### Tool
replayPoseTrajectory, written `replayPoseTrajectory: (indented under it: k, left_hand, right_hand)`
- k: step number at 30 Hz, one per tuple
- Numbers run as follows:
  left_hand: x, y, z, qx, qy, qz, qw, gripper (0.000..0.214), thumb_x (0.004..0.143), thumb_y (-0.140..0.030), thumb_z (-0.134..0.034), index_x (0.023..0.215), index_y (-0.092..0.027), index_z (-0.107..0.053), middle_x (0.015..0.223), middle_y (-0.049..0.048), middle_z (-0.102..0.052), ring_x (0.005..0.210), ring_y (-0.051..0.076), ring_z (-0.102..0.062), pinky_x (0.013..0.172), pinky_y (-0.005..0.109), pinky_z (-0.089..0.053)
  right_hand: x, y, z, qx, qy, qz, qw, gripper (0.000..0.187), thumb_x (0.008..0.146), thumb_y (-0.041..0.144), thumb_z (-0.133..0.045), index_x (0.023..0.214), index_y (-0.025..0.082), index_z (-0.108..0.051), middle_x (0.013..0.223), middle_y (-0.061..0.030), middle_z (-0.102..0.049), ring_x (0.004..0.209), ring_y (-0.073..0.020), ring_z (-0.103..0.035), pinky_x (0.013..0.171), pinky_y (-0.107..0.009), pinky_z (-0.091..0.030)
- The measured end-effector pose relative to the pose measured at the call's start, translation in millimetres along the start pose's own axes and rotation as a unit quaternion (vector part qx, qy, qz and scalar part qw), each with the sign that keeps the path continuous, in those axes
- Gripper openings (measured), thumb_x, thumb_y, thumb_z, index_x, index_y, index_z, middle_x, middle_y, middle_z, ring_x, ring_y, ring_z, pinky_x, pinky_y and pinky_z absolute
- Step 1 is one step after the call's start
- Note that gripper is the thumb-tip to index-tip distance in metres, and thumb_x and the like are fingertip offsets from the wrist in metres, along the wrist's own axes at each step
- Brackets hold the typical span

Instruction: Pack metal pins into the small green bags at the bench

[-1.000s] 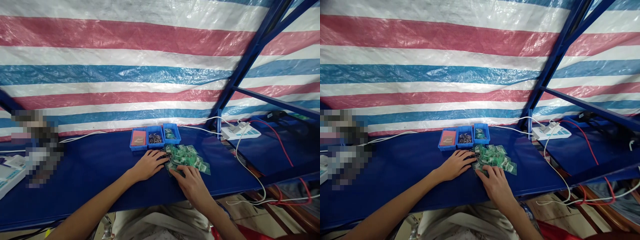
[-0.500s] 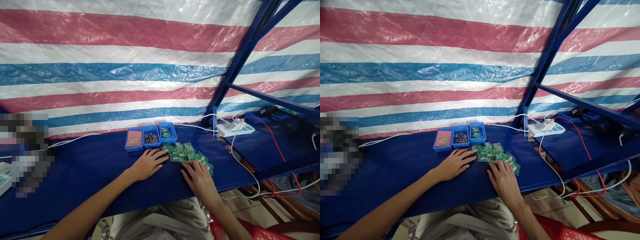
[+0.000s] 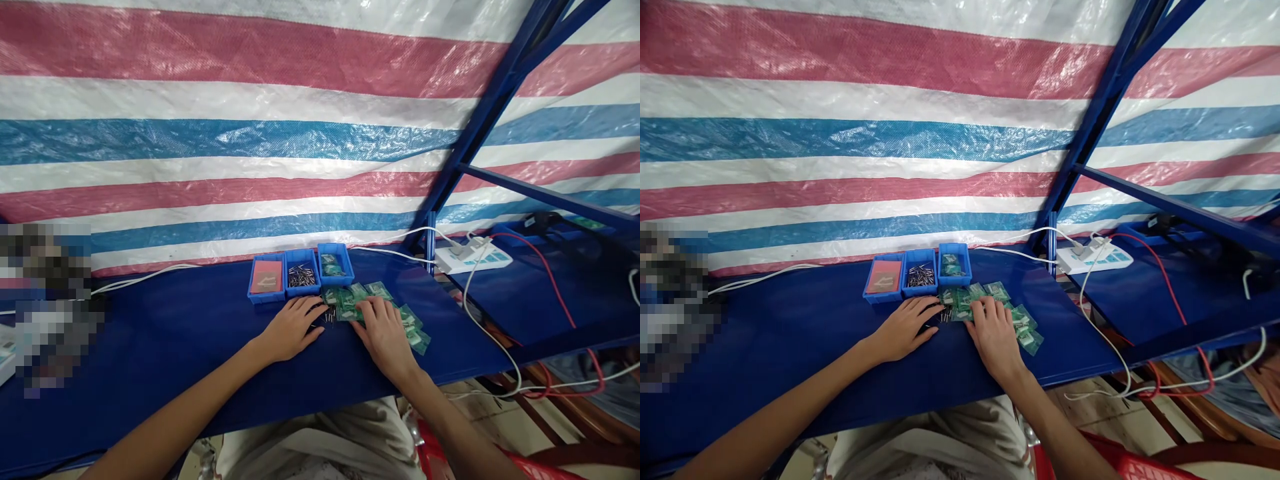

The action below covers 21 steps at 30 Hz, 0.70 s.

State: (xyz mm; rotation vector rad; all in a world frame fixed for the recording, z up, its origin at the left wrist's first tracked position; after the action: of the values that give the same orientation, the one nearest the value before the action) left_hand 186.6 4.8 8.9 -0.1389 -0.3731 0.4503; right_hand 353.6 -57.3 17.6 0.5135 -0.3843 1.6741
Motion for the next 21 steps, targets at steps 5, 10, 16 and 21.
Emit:
replayPoseTrajectory:
  k: [5,10,16,21]
  left_hand:
    - [3,1,-4.7,0.000,0.010,-0.002,1.000,0.053,0.112,-0.043,-0.049,0.163,-0.028,-0.044,0.160,0.0122,-0.054,0.148,0.033,-0.050,0.122,0.054,-0.044]
    - [6,-3,-5.9,-0.005,0.011,-0.004,1.000,0.053,0.111,-0.045,-0.051,0.161,-0.029,-0.044,0.160,0.0121,-0.052,0.147,0.033,-0.050,0.121,0.053,-0.045]
    - [14,-10,-6.8,-0.003,0.015,-0.010,1.000,0.051,0.110,-0.047,-0.052,0.157,-0.026,-0.050,0.152,0.0156,-0.055,0.142,0.034,-0.053,0.118,0.054,-0.048]
    - [22,-15,-14.6,0.007,0.013,-0.014,1.000,0.059,0.109,-0.055,-0.051,0.162,-0.030,-0.045,0.159,0.0140,-0.051,0.147,0.036,-0.049,0.120,0.055,-0.045]
  right_hand:
    - [24,6,0,0.008,0.000,0.048,0.999,0.021,0.110,0.028,-0.053,0.122,0.019,-0.068,0.118,-0.0161,-0.066,0.106,-0.0324,-0.061,0.088,-0.044,-0.047]
    - [36,-8,0,0.097,-0.025,0.022,0.995,0.022,0.112,0.025,-0.049,0.114,0.020,-0.070,0.112,-0.0125,-0.065,0.102,-0.0277,-0.061,0.092,-0.042,-0.049]
    - [34,-22,0,0.136,-0.045,-0.002,0.990,0.026,0.113,0.030,-0.045,0.106,0.021,-0.069,0.104,-0.0109,-0.063,0.096,-0.0267,-0.062,0.087,-0.041,-0.051]
    - [26,-30,2,0.124,-0.040,-0.004,0.991,0.026,0.113,0.030,-0.045,0.102,0.021,-0.067,0.102,-0.0104,-0.062,0.095,-0.0262,-0.062,0.085,-0.040,-0.050]
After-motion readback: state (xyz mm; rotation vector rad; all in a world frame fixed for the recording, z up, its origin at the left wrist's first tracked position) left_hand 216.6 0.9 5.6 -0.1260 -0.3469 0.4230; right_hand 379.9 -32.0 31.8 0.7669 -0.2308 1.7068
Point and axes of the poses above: each hand's wrist, its own x-axis towards the middle knuckle, its own z-axis out of the back of the hand, y = z × x, the point moved 9 cm from there along x, towards the middle knuckle
